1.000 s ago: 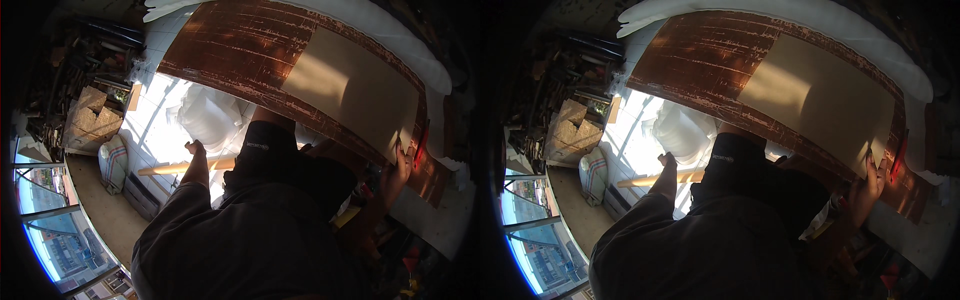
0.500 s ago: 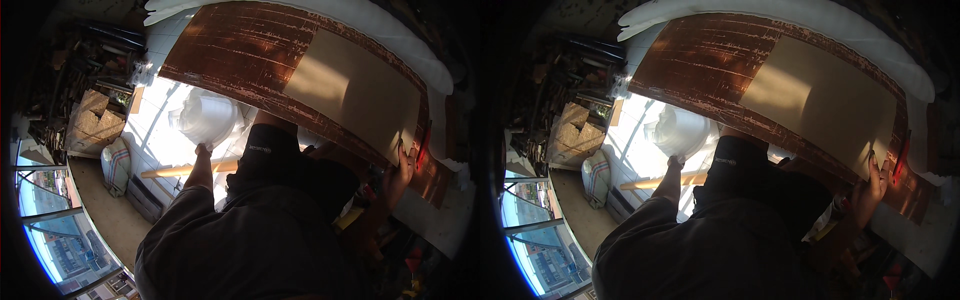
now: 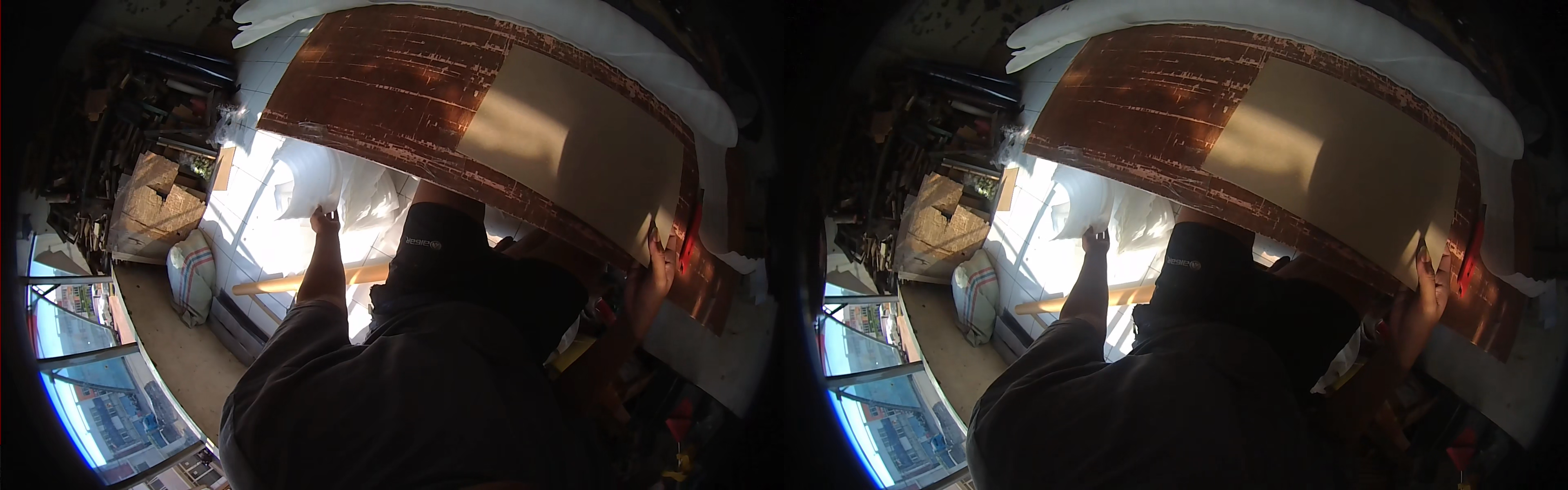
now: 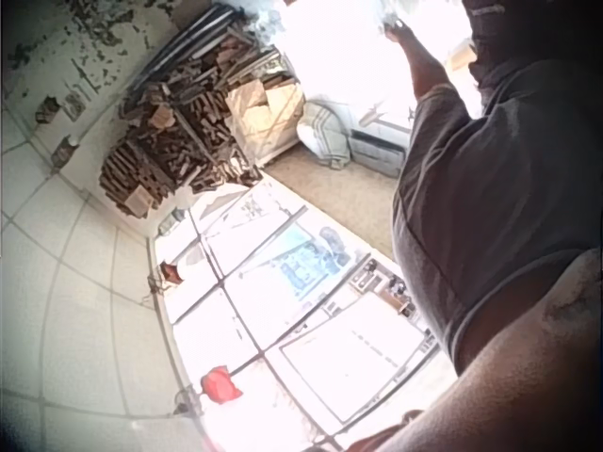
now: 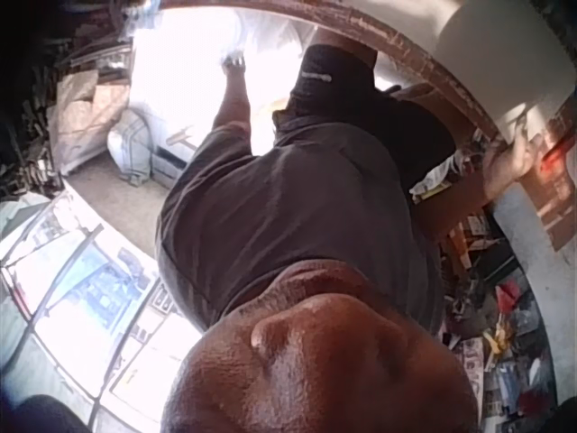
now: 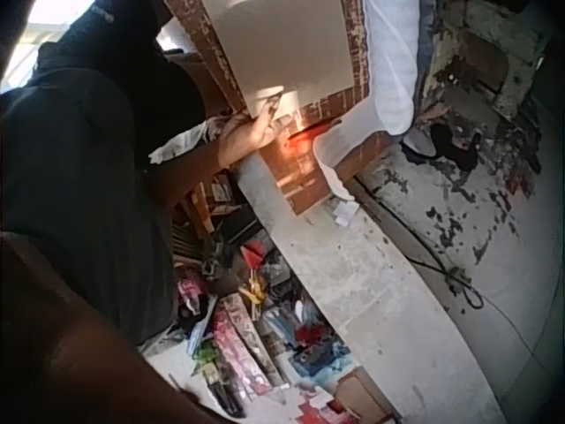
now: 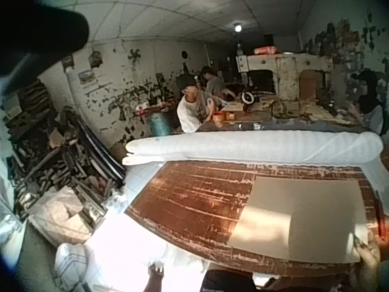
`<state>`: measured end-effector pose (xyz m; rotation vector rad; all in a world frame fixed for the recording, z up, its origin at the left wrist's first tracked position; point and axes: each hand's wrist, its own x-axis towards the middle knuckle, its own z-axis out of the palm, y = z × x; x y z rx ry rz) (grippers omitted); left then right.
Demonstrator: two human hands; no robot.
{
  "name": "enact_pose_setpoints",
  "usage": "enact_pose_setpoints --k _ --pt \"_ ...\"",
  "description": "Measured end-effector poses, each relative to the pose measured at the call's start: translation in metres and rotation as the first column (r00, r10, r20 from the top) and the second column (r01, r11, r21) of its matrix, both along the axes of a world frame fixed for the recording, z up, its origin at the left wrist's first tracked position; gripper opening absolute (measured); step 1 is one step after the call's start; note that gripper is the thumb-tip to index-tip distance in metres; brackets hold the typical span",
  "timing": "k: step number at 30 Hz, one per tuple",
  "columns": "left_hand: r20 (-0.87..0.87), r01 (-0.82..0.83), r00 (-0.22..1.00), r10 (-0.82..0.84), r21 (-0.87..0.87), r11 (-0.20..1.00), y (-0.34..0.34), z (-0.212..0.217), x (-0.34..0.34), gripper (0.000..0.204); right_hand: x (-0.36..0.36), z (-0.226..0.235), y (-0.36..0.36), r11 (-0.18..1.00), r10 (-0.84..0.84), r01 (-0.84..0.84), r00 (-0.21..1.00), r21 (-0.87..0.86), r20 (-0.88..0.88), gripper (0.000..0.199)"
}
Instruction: The person trims foam around a cardboard piece using a utility knife and removes the scrap. They then cut a larger foam sheet from a roll with the utility knife and fold it around the cardboard.
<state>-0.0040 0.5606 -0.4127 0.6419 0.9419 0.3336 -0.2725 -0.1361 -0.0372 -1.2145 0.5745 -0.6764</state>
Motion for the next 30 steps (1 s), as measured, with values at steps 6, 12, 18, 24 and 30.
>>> enact_pose_setpoints --k 6,12,18,24,30 --pt "-0.113 0.134 0.982 -0.149 -0.128 0.983 -0.026 0.014 -0.004 0.048 -0.007 -0.011 -0.006 0.989 0.061 -0.064 0.998 -0.134 -0.024 0.063" --pt "-0.169 0.142 0.975 -0.142 -0.012 0.99 -0.03 0.01 -0.002 0.047 -0.009 -0.01 -0.002 0.858 0.009 -0.082 0.99 -0.507 -0.144 0.068" --pt "-0.081 0.211 0.977 -0.196 0.27 0.939 -0.03 0.042 0.008 0.056 -0.008 -0.004 0.001 0.914 -0.009 -0.04 0.993 -0.403 -0.118 0.049" --pt "-0.012 0.059 0.998 -0.058 0.281 0.958 -0.002 0.037 0.032 0.075 -0.007 -0.008 -0.002 0.913 0.003 -0.041 0.996 -0.405 -0.093 0.054" --pt "-0.335 0.083 0.942 -0.008 0.209 0.974 0.014 0.021 0.028 0.03 -0.007 0.001 -0.003 0.955 0.023 -0.06 0.991 -0.291 -0.129 0.089"
